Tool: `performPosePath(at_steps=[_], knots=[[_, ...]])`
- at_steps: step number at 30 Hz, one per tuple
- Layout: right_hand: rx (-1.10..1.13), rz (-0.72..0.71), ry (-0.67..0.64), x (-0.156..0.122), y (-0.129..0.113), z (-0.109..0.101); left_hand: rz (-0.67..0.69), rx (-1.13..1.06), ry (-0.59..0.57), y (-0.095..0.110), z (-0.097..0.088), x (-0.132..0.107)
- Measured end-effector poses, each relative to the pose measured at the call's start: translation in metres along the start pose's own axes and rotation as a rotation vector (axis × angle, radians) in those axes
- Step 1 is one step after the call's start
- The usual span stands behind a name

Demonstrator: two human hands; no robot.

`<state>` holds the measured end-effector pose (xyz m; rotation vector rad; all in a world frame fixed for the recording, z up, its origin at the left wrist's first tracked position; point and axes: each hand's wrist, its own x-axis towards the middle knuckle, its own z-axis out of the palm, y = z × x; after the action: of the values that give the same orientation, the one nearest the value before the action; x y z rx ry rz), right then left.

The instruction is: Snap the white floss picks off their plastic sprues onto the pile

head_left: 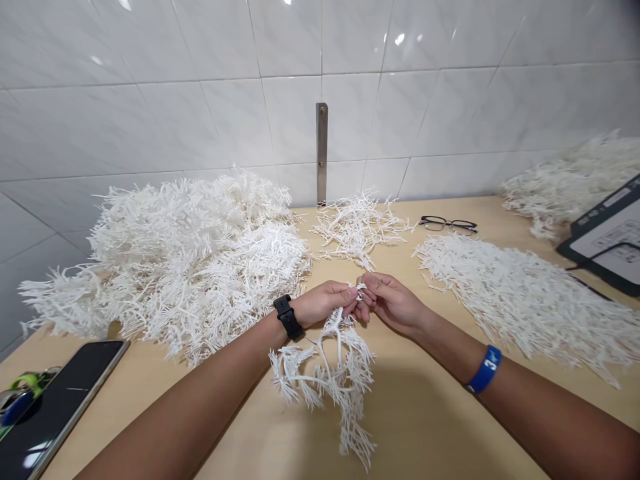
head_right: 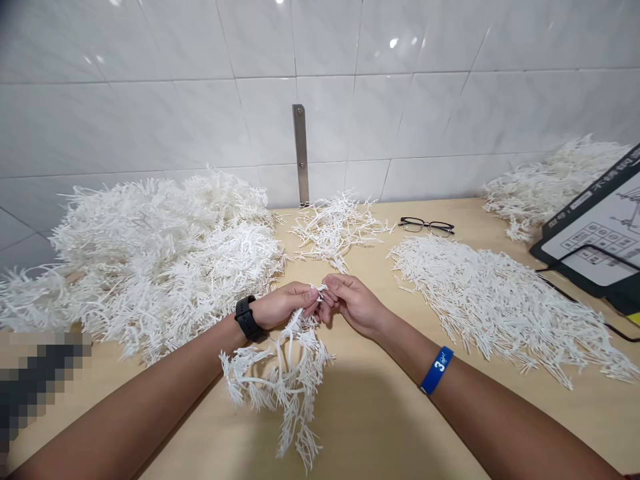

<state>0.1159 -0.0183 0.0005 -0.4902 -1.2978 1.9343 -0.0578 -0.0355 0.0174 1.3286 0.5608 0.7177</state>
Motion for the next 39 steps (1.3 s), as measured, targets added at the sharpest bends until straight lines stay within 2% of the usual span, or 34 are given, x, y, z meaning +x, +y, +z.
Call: performPosePath(at_steps=[8,13,19,27,39], knots=[[0.085,-0.005,0.017,0.0004,-0.0021,0.0024,-0.013,-0.036,0.0,-0.0022,-0.0019,-0.0011],[0.122,-0.01,-0.026,0.0001,-0.0001,0.0015,-0.048,-0.067,-0.005,-0.0031,-0.0036,-0.0024],[0.124,-0.007,-0.108,-0.0012,0.0008,-0.0036,-0.077,-0.08,-0.068,-0.0048,-0.0068,-0.0035],[0.137,-0.008,-0.067,-0.0009,-0.0024,-0.0009,-0.067,-0.142,-0.144,-0.0018,-0.005,-0.0018],[0.132,0.017,-0.055,-0.0003,-0.0021,0.0021,-0.067,-0.187,-0.103,-0.001,-0.0058,-0.002]])
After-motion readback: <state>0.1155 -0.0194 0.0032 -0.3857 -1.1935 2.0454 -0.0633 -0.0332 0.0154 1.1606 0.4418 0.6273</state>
